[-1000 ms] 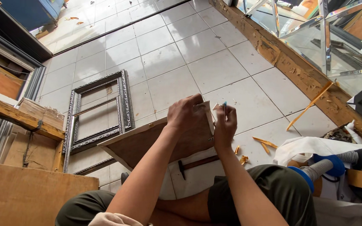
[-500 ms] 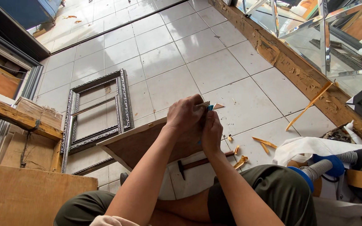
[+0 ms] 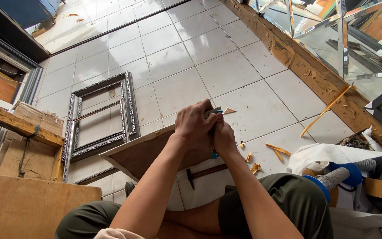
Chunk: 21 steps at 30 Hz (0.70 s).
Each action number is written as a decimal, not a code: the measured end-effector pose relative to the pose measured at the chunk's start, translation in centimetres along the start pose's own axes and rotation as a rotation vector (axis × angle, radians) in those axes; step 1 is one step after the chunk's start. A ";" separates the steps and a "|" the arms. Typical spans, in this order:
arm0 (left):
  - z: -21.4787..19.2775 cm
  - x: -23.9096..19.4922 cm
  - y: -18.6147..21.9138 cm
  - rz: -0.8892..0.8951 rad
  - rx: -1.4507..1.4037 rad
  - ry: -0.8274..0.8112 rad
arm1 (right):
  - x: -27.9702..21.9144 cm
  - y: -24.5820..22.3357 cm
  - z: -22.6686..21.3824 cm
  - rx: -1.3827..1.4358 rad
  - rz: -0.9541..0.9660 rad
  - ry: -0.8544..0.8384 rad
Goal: The person stretches a floral painting canvas onto a wooden stretcher frame using a staple gun. They pull the canvas edges taut and secure them with staples, working around the perimeter.
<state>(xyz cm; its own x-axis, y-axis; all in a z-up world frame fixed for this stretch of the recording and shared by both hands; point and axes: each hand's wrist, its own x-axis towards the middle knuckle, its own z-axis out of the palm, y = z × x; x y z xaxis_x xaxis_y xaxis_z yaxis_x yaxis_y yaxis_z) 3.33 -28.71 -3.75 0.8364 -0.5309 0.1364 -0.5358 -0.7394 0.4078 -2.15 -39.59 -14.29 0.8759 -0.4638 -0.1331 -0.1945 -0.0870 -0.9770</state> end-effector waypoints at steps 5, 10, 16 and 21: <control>0.3 -0.4 0.3 0.016 0.029 0.029 | -0.8 -0.6 -0.3 -0.059 -0.047 -0.023; 0.8 -0.4 0.0 0.007 0.023 0.043 | -0.8 -1.2 -1.3 -0.091 -0.127 -0.135; -4.2 -2.8 2.2 -0.005 -0.022 -0.127 | 0.2 0.1 -0.6 1.882 0.592 -0.351; -4.7 -1.6 0.1 -0.032 -0.131 0.056 | -2.2 -3.8 1.0 1.263 0.094 -0.243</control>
<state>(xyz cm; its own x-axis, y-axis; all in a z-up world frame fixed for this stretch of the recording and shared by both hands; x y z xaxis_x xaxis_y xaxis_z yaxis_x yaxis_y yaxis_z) 2.50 -25.95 0.31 0.8600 -0.4812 0.1696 -0.4917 -0.6931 0.5270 -2.94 -37.37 -10.48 0.9652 -0.2391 -0.1059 0.1737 0.8890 -0.4237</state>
